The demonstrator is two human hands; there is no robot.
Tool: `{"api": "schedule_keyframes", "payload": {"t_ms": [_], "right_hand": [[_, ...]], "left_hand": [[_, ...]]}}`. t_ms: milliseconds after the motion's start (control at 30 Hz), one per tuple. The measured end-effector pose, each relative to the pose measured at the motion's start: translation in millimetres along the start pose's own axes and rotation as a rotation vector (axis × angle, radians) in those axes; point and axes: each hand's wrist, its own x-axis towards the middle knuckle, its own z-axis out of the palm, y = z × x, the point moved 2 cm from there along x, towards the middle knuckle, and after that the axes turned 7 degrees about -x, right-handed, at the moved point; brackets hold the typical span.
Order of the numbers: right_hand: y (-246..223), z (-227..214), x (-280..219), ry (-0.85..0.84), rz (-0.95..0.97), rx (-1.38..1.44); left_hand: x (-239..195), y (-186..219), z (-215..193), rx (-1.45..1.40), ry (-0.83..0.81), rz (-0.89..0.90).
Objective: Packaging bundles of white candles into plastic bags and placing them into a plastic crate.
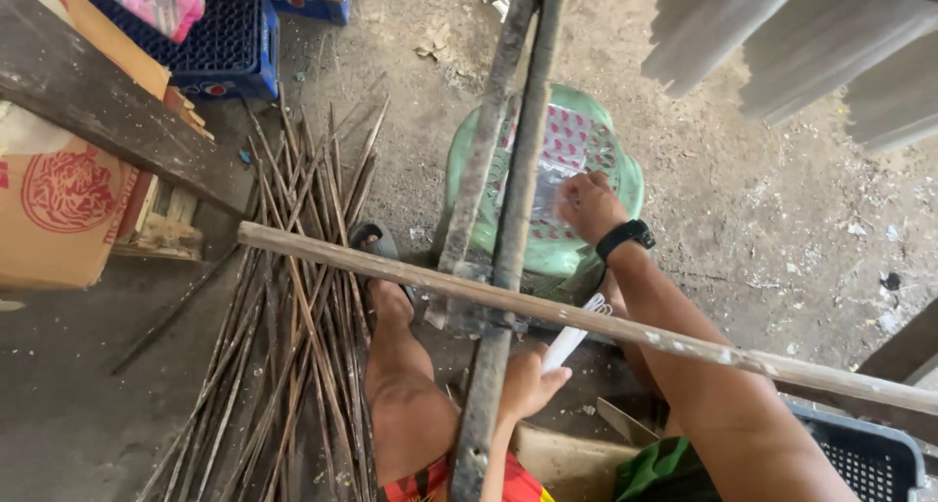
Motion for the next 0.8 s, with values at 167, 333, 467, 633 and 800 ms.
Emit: {"api": "schedule_keyframes", "payload": {"t_ms": [167, 333, 467, 633, 800], "right_hand": [[-9.1, -9.9, -1.4, 0.029, 0.032, 0.068], [-3.1, -11.8, -0.3, 0.046, -0.043, -0.062], [-16.3, -31.3, -3.3, 0.436, -0.289, -0.043], [-50.3, -78.2, -18.2, 0.605, -0.444, 0.031], [-58.5, -102.8, -20.5, 0.746, -0.533, 0.061]], "left_hand": [[4.6, 1.6, 4.5, -0.075, -0.025, -0.001], [7.1, -5.8, 7.3, 0.013, 0.02, 0.036], [8.1, -11.5, 11.8, 0.011, 0.046, 0.052], [1.5, 2.7, 1.2, -0.016, -0.001, 0.03], [-3.5, 7.7, -5.9, -0.003, -0.067, -0.075]]}}
